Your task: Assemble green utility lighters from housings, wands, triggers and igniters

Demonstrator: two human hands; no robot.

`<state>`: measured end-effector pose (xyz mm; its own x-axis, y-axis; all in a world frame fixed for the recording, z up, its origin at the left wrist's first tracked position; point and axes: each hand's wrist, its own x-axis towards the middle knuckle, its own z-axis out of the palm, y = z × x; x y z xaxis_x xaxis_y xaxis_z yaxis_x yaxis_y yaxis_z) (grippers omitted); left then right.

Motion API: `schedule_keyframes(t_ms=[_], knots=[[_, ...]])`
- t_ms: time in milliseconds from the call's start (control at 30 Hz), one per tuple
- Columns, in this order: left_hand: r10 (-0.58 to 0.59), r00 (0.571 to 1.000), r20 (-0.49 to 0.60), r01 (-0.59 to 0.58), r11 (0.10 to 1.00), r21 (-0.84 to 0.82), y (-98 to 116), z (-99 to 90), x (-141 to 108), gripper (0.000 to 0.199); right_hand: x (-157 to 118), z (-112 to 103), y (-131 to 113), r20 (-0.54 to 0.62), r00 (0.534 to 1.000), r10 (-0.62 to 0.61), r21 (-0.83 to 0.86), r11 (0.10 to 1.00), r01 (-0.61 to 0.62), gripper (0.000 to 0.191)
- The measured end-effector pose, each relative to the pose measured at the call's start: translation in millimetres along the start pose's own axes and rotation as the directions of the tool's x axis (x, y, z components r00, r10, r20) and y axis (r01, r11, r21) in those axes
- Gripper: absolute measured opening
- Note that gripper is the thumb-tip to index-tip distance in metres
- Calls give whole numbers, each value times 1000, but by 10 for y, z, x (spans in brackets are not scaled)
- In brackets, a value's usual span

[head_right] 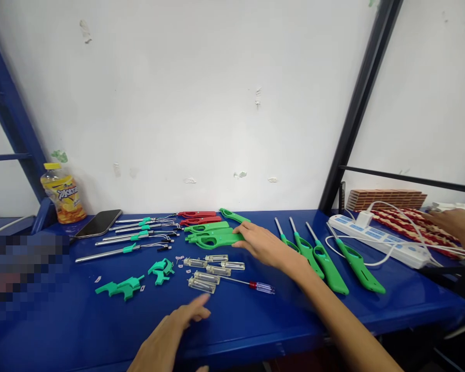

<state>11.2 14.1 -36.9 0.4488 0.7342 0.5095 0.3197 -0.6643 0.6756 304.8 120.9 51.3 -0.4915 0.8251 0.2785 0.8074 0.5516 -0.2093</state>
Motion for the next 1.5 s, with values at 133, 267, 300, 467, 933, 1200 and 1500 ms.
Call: schedule_keyframes(t_ms=[133, 267, 300, 467, 933, 1200, 1500], knots=[[-239, 968, -78, 197, 913, -358, 105, -128, 63, 72, -318, -150, -404, -6, 1000, 7, 99, 995, -7, 33], [-462, 882, 92, 396, 620, -677, 218, -273, 125, 67, -597, -139, -779, 20, 998, 52, 335, 941, -56, 29], [-465, 876, 130, 421, 602, -679, 251, -299, 134, 63, -631, -124, -827, 14, 998, 58, 358, 932, -59, 30], [-461, 876, 142, 434, 623, -651, 388, -364, 171, 51, -615, -88, -823, 51, 996, 75, 327, 941, -88, 30], [-498, 840, 216, 507, 578, -640, 310, -352, 171, 54, -612, 45, 172, -126, 939, 319, 27, 948, -318, 48], [-486, 844, 226, 497, 553, -668, 337, -371, 169, 52, -746, -65, -463, 5, 962, 274, 218, 938, -268, 56], [-431, 889, 155, 450, 757, -474, 262, -621, 176, 55, -714, 169, -998, 150, 983, 107, 160, 978, -131, 51]])
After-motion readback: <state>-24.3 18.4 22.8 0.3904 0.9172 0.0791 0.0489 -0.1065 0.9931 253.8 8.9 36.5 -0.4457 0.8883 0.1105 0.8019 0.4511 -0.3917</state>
